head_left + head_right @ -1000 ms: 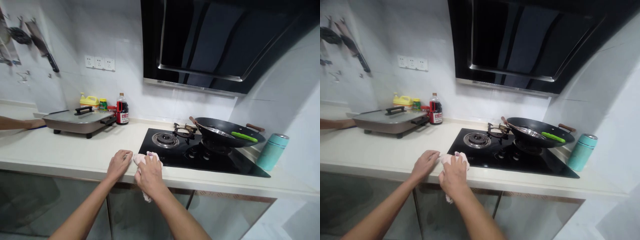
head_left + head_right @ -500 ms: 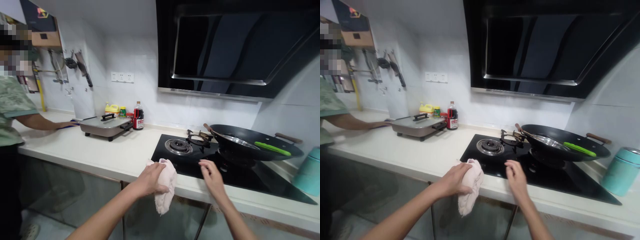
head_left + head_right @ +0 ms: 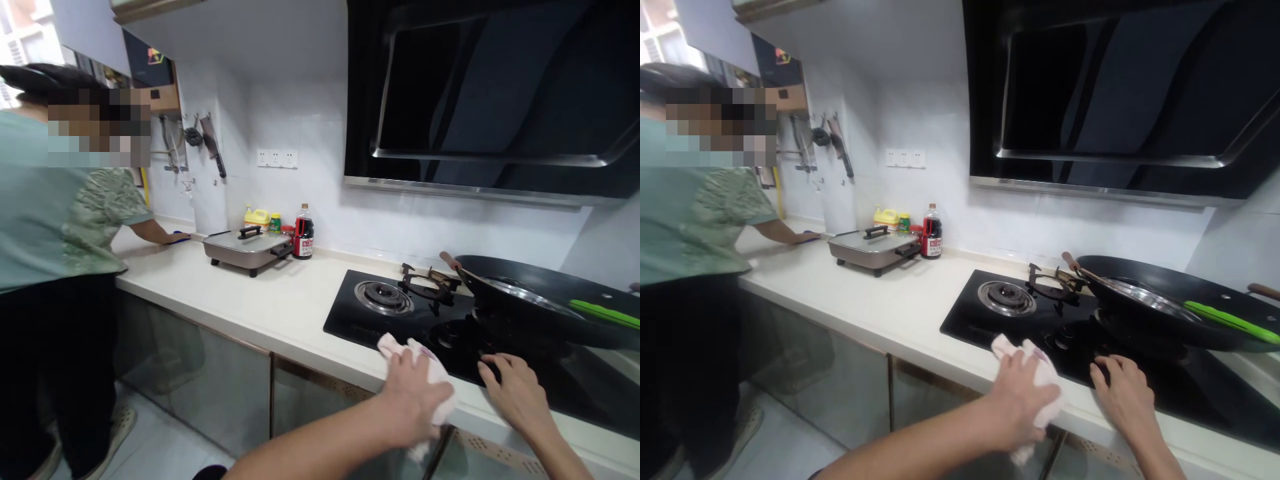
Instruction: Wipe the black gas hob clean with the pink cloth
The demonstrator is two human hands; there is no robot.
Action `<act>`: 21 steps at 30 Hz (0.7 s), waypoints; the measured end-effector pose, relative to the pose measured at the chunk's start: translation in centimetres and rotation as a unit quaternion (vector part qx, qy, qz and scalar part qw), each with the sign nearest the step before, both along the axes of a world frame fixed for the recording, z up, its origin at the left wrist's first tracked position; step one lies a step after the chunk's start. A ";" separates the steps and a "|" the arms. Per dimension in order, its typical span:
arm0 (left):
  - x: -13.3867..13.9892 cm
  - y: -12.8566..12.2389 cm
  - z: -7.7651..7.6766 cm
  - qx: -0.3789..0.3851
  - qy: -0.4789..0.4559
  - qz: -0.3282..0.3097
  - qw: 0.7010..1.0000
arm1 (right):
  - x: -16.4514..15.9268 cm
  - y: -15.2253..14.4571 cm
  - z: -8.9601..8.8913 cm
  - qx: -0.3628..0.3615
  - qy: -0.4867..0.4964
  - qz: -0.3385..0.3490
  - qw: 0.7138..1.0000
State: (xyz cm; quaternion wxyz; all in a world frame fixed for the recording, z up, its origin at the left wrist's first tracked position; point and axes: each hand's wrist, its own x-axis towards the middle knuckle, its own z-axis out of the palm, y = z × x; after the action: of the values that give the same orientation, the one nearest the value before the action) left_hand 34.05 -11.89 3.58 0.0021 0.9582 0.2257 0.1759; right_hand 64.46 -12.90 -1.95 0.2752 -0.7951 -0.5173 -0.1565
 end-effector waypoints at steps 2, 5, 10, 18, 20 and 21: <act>2.5 -0.7 -0.5 0.012 -0.016 -0.013 1.000 | 0.0 0.1 -0.3 -0.032 -0.020 -0.005 0.999; 4.4 -1.1 -1.2 0.022 -0.024 -0.004 0.999 | 0.5 0.2 -0.8 -0.049 -0.046 -0.011 0.998; 1.9 0.1 -1.2 0.045 -0.020 -0.006 0.999 | 1.3 0.1 -1.1 -0.057 -0.043 -0.034 0.997; -10.4 4.4 -1.1 0.044 -0.027 0.066 0.997 | 1.8 0.2 -0.9 -0.074 0.007 -0.033 0.997; -14.0 5.7 -1.4 0.045 -0.046 0.088 0.994 | 2.1 0.2 -1.1 -0.068 0.007 -0.025 0.997; -15.8 6.3 -1.5 0.044 -0.053 0.105 0.992 | 2.2 0.2 -1.2 -0.063 0.005 -0.022 0.998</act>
State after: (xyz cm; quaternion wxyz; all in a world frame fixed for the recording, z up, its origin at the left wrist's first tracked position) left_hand 18.24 -5.63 2.12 -0.0465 0.9178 0.3164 0.2354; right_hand 66.70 -12.74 -3.19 0.2238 -0.8226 -0.5073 -0.1261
